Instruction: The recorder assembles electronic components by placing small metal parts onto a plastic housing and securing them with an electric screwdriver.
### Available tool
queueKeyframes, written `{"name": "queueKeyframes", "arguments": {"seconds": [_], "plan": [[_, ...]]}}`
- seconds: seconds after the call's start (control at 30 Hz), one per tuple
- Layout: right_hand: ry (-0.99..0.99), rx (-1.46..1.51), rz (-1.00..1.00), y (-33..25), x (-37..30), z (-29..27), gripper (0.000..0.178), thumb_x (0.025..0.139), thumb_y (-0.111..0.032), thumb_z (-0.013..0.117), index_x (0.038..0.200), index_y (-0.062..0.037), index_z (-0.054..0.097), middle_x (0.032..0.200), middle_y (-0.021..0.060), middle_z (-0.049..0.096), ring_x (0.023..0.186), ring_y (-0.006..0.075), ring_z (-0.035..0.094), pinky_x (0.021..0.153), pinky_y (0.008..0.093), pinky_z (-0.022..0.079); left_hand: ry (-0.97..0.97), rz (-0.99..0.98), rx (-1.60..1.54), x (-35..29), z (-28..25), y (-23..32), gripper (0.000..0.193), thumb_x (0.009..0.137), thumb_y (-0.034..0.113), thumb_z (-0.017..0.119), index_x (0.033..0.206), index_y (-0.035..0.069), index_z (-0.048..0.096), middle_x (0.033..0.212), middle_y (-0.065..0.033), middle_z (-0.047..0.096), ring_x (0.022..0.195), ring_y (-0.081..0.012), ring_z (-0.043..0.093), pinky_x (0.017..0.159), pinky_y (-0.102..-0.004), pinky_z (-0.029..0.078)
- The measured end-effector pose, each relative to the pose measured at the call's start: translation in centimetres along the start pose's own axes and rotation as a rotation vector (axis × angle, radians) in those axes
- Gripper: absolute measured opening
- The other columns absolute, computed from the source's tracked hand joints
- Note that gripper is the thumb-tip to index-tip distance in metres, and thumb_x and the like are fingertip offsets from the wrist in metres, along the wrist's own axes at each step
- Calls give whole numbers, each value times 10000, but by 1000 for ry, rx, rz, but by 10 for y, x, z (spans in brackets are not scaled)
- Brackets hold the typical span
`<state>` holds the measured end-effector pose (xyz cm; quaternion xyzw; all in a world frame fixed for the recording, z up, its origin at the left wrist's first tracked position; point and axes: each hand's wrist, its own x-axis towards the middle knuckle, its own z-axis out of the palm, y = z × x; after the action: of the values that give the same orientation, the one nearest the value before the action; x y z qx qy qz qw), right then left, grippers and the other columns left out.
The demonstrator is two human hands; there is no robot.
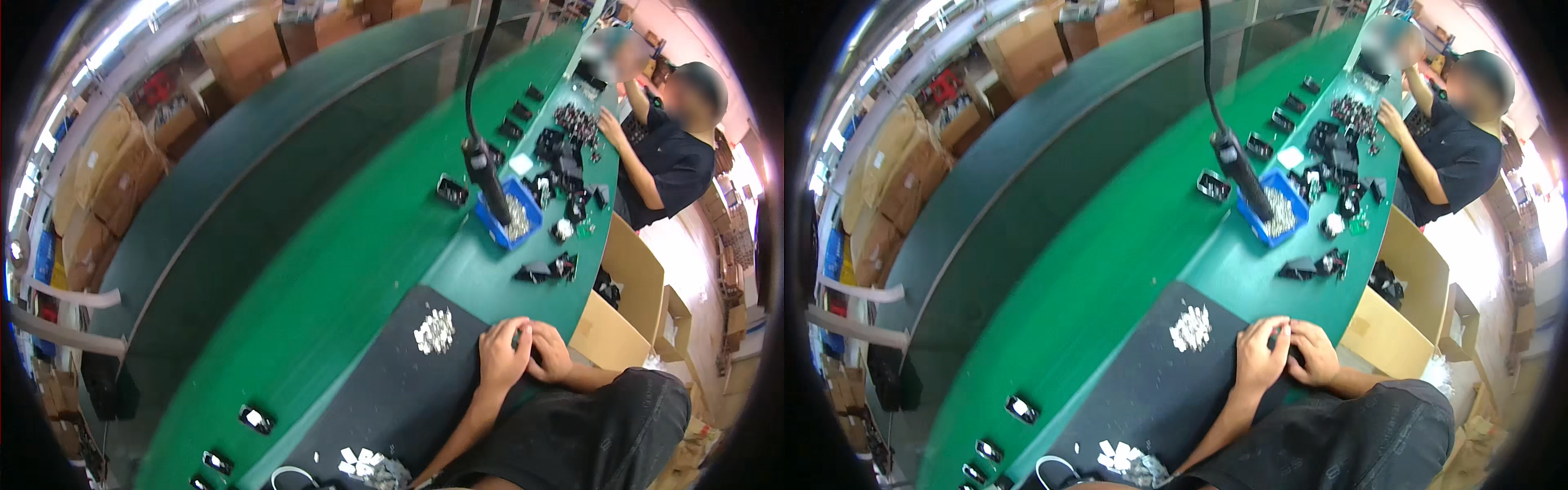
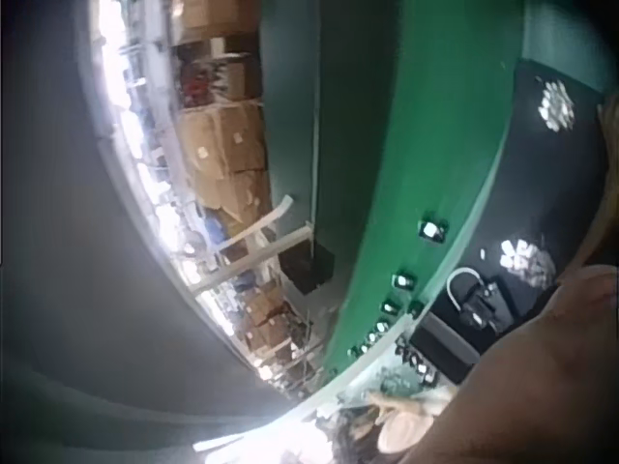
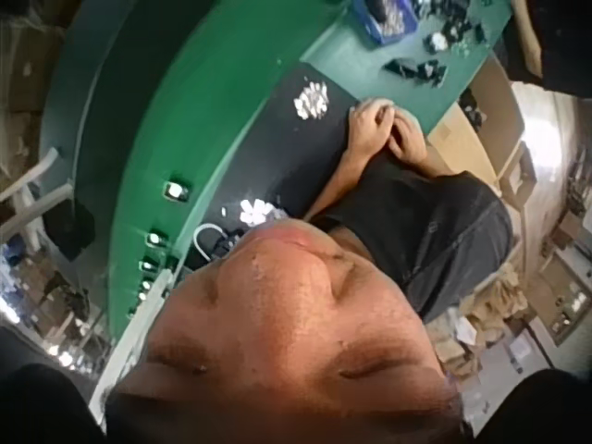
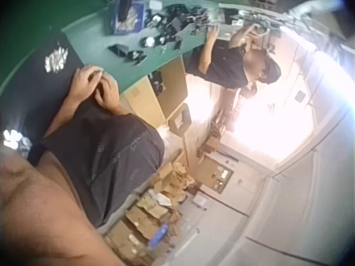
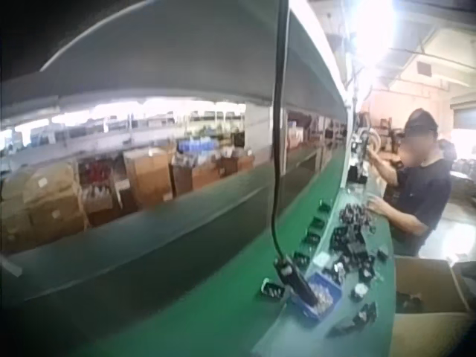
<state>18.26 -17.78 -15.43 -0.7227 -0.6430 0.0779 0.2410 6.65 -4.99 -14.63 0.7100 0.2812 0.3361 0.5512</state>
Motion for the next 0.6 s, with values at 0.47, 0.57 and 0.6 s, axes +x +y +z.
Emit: {"name": "queueKeyframes", "arguments": {"seconds": [0.47, 0.57, 0.6], "plan": [[199, 144, 20, -15, 13, 1, 198, 724, -97, 681, 913, -92, 623, 1179, 111, 610, 1179, 334, 541, 999, 439, 434, -110, 5, 111, -9, -27, -3, 169, 915, 76, 607, 1058, 9, 666, 924, -121, 709, 800, -159, 675, 714, -288, 536], [220, 145, 5, -10, 10, 1, 173, 737, -130, 697, 892, -103, 625, 1184, 108, 600, 1195, 325, 529, 1004, 438, 426, -130, 42, 144, -7, -22, 2, 164, 894, 86, 621, 1038, 21, 667, 904, -128, 692, 780, -200, 678, 694, -308, 536], [239, 163, -11, -8, 12, -1, 173, 737, -130, 697, 892, -103, 625, 1184, 108, 600, 1195, 325, 529, 1004, 438, 426, -133, 70, 171, -7, -22, 3, 152, 893, 105, 624, 1018, 29, 665, 899, -133, 683, 763, -232, 681, 672, -332, 538]]}}
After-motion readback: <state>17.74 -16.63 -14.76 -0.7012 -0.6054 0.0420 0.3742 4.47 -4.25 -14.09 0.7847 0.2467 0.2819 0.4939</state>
